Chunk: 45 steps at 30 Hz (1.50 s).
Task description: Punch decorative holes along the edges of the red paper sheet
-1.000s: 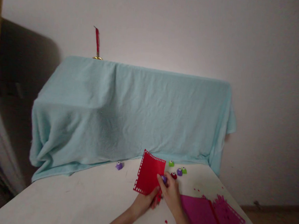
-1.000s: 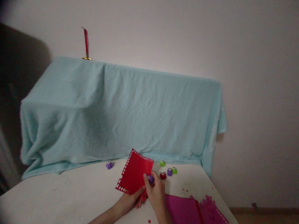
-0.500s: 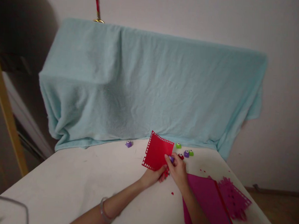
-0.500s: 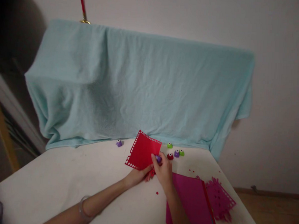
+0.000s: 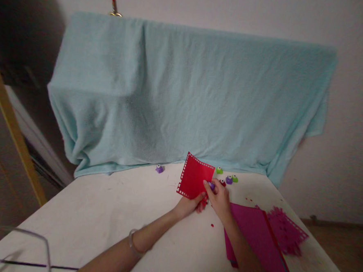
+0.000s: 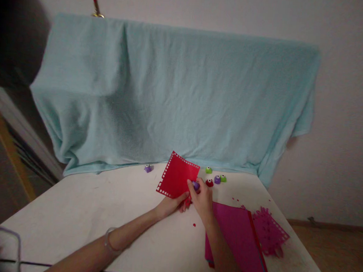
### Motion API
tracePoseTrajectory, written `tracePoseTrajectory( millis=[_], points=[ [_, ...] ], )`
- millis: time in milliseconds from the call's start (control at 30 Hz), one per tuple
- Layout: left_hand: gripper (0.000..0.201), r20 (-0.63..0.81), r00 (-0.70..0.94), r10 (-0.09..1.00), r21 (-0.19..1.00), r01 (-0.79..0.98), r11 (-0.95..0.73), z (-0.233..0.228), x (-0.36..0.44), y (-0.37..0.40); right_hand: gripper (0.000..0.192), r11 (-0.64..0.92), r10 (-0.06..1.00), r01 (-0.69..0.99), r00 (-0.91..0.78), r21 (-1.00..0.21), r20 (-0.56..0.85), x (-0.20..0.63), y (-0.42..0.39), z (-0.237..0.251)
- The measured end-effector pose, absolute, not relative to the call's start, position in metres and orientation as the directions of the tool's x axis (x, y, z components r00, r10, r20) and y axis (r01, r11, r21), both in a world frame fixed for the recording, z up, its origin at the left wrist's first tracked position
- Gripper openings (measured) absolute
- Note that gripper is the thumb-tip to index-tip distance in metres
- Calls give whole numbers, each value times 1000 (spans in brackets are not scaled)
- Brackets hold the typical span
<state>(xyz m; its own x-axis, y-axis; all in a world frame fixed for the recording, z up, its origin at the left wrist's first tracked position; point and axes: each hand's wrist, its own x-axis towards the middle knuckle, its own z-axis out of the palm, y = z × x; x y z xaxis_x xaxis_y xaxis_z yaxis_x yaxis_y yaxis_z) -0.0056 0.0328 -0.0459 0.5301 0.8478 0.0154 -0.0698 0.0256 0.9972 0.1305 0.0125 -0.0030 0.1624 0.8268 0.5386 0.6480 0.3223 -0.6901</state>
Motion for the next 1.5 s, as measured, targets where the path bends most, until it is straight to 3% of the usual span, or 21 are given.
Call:
tracePoseTrajectory(
  millis=[167,567,1200,1300,1500],
  points=[
    [57,-12,546,838,990,-113,88,-54,-5,37,32,318,820,655,173,-686,545,132,14,-3],
    [55,25,549,835,991,-126,53,-50,-7,36,28,319,809,656,188,-684,557,133,13,-2],
    [61,25,555,831,985,-155,74,-50,-6,37,38,298,789,635,257,-713,559,137,20,-12],
    [62,3,546,838,986,-141,88,-49,-7,37,41,299,812,548,283,-781,509,138,21,-13],
    [64,13,559,829,998,-58,23,-53,-9,39,46,236,958,108,143,-966,250,141,31,-14]
  ],
)
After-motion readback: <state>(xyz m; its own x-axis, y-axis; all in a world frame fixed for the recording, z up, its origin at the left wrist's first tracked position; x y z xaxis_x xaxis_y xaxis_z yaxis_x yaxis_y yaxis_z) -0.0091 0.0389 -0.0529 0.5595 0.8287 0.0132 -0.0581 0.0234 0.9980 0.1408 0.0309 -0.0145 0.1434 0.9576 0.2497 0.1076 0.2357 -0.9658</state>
